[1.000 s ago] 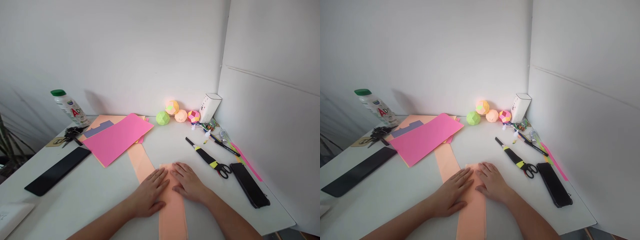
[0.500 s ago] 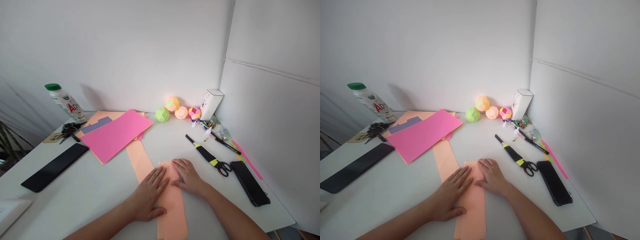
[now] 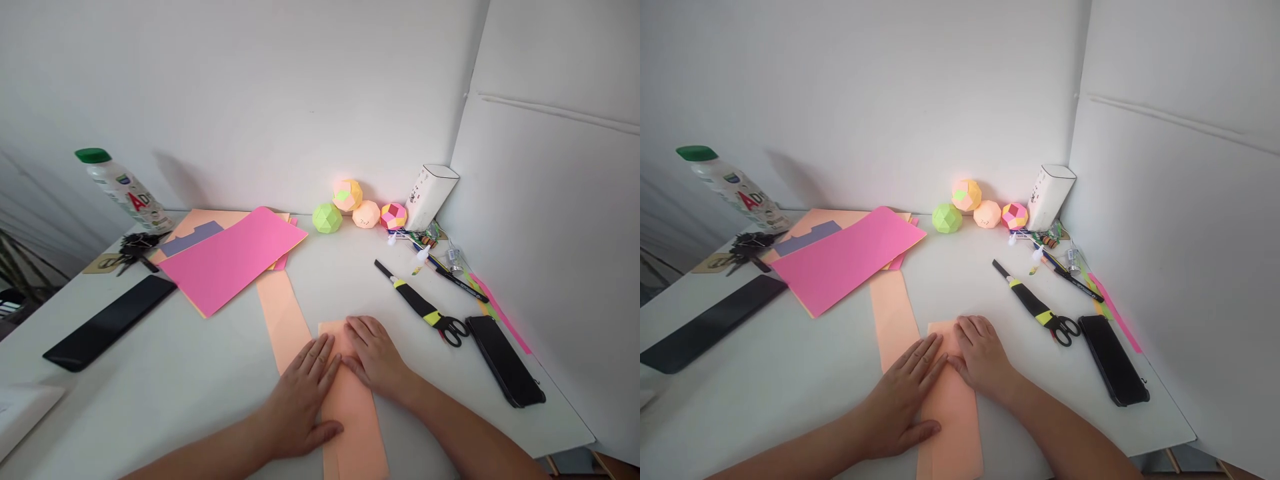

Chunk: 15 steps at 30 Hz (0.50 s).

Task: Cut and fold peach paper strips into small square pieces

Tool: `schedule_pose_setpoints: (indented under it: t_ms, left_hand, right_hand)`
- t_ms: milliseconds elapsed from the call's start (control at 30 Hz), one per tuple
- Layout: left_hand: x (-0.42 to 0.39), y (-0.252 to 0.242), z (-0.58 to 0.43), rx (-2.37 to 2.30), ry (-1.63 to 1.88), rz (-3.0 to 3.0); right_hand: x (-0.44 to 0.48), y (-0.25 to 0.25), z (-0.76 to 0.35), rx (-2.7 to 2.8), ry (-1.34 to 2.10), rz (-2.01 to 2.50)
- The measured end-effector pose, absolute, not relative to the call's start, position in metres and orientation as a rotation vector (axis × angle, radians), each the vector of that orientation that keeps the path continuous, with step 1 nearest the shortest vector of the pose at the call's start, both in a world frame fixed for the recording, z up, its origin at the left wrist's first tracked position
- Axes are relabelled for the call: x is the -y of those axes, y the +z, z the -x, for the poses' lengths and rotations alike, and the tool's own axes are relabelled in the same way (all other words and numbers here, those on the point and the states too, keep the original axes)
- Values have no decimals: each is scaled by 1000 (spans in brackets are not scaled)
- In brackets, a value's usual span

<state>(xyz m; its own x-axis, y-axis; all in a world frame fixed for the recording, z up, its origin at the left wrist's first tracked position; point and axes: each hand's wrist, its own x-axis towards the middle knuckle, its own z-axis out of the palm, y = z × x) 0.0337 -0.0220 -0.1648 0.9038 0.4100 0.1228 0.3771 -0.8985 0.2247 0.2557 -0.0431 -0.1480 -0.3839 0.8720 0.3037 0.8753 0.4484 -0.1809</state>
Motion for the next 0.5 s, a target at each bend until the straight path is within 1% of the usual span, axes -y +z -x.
schedule_pose_setpoints:
  t_ms: [167,500]
  left_hand:
    - [11,-161,-33,-621,187,-2891]
    - [13,-169,-35,-657,241,-2938]
  right_hand:
    - [41,-150,-254,2342,5,1519]
    - [41,-144,-256,2361,82,1490]
